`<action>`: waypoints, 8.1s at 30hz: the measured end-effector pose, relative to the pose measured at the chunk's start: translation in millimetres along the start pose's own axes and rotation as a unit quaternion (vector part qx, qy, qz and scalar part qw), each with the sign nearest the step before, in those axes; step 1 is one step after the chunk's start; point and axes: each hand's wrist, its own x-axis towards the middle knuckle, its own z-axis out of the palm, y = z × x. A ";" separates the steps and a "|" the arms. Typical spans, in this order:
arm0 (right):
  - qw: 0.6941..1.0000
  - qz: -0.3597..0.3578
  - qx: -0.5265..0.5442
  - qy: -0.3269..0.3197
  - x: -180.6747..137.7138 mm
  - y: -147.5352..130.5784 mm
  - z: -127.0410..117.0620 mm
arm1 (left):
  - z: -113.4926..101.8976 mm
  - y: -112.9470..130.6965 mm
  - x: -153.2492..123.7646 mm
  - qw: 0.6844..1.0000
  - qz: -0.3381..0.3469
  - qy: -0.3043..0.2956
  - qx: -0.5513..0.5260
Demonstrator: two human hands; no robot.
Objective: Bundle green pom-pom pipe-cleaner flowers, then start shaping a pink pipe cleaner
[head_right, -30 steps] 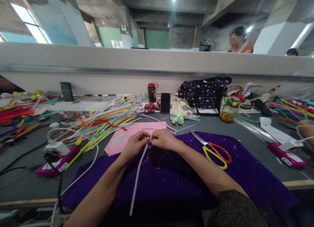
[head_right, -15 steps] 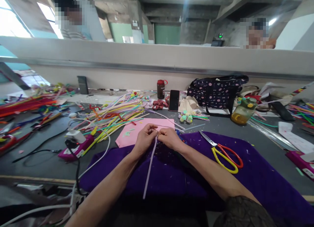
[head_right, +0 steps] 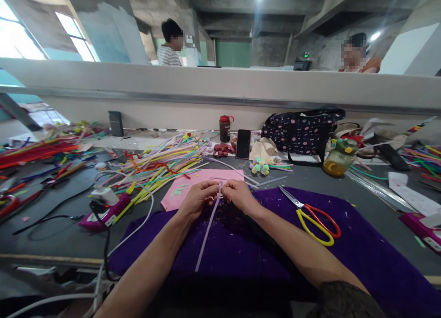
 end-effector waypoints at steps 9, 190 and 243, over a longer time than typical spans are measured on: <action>0.999 0.004 -0.006 -0.040 -5.5 -6.7 3.6 | -4.6 -5.8 4.6 1.000 -0.006 0.005 -0.004; 0.984 -0.027 -0.123 -0.123 5.7 -22.4 -36.9 | -0.6 14.0 -9.0 0.990 -0.045 -0.079 0.111; 0.997 -0.051 0.056 -0.033 -13.4 -30.4 -6.3 | -4.8 10.3 -6.4 0.990 -0.058 -0.099 -0.081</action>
